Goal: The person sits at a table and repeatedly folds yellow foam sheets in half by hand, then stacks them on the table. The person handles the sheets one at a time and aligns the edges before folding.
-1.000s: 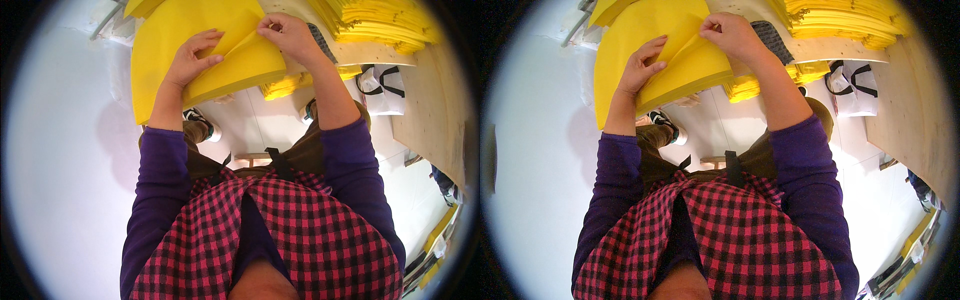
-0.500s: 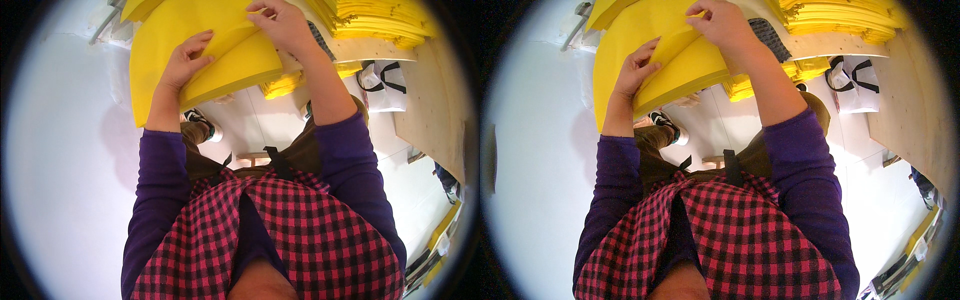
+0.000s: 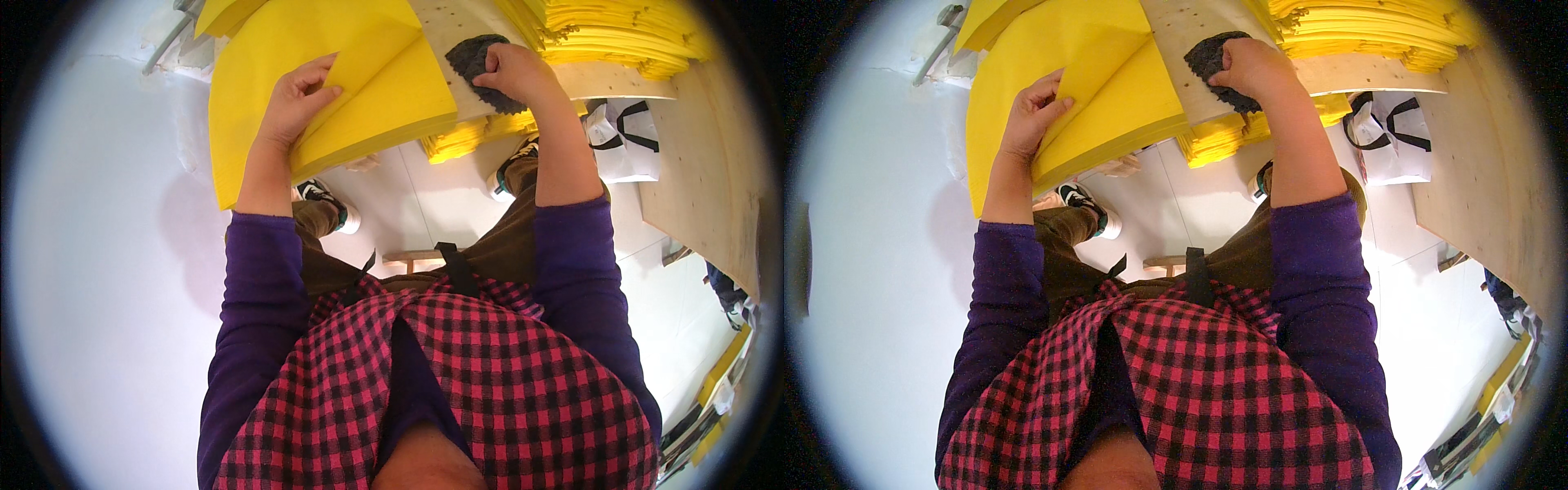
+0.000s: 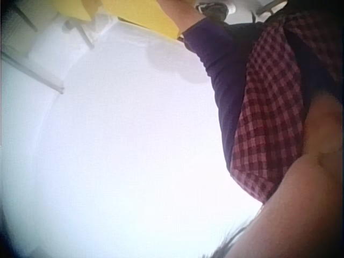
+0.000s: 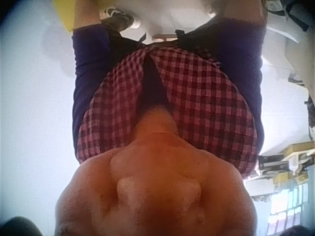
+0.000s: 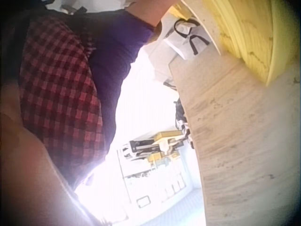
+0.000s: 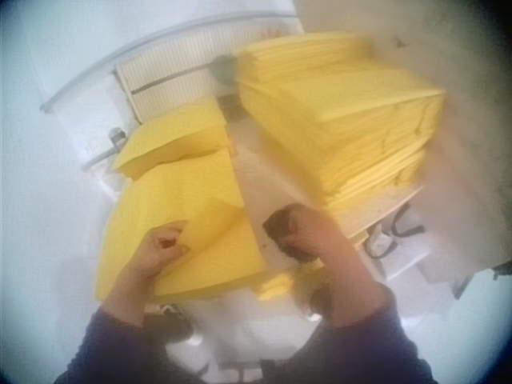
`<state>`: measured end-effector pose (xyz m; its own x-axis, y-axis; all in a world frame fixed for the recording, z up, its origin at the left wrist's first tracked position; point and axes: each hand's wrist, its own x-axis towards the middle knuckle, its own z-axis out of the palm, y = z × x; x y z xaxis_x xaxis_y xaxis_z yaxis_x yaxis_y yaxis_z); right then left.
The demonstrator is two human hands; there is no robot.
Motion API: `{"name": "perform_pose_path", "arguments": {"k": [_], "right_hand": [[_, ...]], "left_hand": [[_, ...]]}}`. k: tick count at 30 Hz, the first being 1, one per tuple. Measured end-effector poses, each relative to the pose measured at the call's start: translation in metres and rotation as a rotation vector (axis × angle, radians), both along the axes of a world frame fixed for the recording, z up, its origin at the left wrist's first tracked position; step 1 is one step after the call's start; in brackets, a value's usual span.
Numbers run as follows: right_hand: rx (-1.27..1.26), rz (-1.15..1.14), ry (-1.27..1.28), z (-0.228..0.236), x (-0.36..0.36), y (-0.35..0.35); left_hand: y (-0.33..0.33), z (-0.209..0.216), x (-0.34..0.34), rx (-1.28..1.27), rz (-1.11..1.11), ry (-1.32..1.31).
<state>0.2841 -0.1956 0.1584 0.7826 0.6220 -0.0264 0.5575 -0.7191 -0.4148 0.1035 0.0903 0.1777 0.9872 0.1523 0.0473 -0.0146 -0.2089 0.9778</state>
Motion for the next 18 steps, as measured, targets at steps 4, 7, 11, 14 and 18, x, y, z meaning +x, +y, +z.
{"name": "perform_pose_path", "arguments": {"k": [4, 7, 11, 14, 18], "right_hand": [[0.008, 0.035, -0.025, -0.001, 0.002, 0.000], [0.190, 0.036, 0.002, 0.003, 0.000, -0.003], [0.631, 0.269, 0.419, 0.015, -0.012, -0.002], [0.605, 0.427, 0.530, 0.023, -0.023, 0.004], [0.459, 0.443, 0.481, 0.026, -0.031, 0.016]], "left_hand": [[-0.002, 0.002, -0.001, -0.019, 0.046, 0.008], [-0.002, 0.003, -0.001, -0.034, 0.036, 0.022], [-0.004, 0.004, -0.002, -0.033, 0.037, 0.016], [-0.004, 0.003, -0.002, -0.033, 0.039, 0.011], [-0.003, 0.004, -0.001, -0.015, 0.014, 0.013]]}}
